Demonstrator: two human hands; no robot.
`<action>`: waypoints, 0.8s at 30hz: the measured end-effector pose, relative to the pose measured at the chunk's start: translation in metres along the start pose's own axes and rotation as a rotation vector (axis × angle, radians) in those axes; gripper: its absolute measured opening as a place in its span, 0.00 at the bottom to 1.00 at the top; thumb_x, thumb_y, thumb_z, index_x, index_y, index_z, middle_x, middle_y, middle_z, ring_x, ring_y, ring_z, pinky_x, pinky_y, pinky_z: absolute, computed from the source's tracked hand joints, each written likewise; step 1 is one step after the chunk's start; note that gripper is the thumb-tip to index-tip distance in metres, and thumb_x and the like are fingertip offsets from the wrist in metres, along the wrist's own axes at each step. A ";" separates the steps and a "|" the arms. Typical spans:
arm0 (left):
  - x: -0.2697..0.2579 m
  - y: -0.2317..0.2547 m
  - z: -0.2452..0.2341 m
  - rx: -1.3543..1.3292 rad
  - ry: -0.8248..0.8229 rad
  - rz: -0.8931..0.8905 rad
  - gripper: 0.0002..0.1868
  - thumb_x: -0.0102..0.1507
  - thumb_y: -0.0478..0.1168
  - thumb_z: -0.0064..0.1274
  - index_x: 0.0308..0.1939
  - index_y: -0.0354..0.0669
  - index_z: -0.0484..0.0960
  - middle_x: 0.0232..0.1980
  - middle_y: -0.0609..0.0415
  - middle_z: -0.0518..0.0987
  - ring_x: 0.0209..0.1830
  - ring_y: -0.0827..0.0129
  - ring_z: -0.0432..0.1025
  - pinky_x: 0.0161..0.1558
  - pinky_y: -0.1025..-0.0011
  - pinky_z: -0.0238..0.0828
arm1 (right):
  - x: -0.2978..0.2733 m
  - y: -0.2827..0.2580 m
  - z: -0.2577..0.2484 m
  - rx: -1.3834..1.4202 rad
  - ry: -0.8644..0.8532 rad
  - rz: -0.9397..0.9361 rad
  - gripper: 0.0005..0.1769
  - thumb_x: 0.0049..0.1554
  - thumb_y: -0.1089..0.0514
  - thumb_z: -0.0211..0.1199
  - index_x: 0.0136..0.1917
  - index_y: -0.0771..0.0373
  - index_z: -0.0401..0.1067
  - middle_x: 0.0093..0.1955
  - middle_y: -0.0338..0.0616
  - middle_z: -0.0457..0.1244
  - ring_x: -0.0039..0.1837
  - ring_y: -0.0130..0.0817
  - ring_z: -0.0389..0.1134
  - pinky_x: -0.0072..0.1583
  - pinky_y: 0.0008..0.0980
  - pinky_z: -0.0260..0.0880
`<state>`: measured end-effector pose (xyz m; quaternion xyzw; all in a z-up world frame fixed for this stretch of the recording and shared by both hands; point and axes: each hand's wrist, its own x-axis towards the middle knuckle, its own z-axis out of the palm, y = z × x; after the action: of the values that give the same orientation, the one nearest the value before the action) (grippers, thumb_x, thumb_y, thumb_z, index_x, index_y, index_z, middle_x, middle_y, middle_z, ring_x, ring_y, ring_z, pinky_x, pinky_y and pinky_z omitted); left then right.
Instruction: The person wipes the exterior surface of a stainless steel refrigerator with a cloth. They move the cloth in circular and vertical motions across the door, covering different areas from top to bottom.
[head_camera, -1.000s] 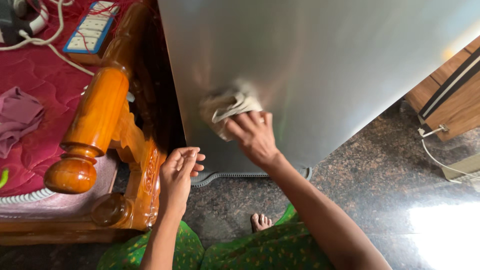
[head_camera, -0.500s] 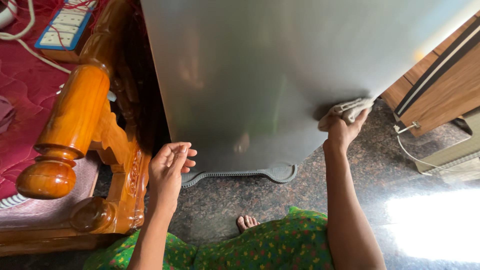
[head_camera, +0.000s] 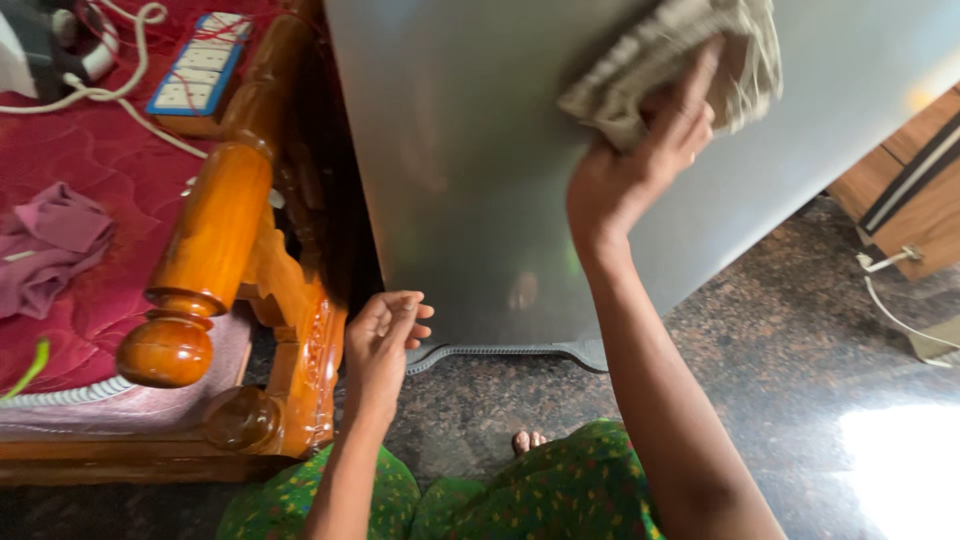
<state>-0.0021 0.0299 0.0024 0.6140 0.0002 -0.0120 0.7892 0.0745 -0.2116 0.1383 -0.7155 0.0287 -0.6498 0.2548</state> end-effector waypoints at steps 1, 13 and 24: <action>0.000 0.001 0.000 0.015 -0.002 0.005 0.12 0.68 0.43 0.52 0.47 0.39 0.83 0.40 0.55 0.84 0.33 0.77 0.73 0.36 0.78 0.69 | 0.008 -0.015 0.011 -0.045 0.007 -0.108 0.46 0.55 0.75 0.58 0.84 0.59 0.49 0.56 0.40 0.56 0.60 0.37 0.57 0.62 0.43 0.56; 0.006 0.008 -0.015 0.009 0.036 0.000 0.13 0.69 0.45 0.51 0.47 0.40 0.83 0.40 0.55 0.84 0.32 0.78 0.74 0.36 0.78 0.69 | -0.045 -0.107 0.061 -0.160 -0.558 -0.873 0.35 0.60 0.58 0.60 0.79 0.63 0.60 0.62 0.48 0.58 0.62 0.48 0.57 0.62 0.51 0.61; -0.001 0.016 -0.057 -0.070 0.121 0.031 0.11 0.69 0.43 0.52 0.48 0.40 0.83 0.41 0.55 0.84 0.32 0.78 0.74 0.35 0.80 0.69 | -0.215 0.022 -0.001 -0.208 -1.173 -1.087 0.33 0.54 0.58 0.62 0.73 0.58 0.66 0.61 0.41 0.61 0.66 0.40 0.61 0.65 0.47 0.61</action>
<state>-0.0024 0.0889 0.0041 0.5854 0.0389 0.0376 0.8089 0.0468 -0.1514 -0.0674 -0.8740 -0.4016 -0.1956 -0.1912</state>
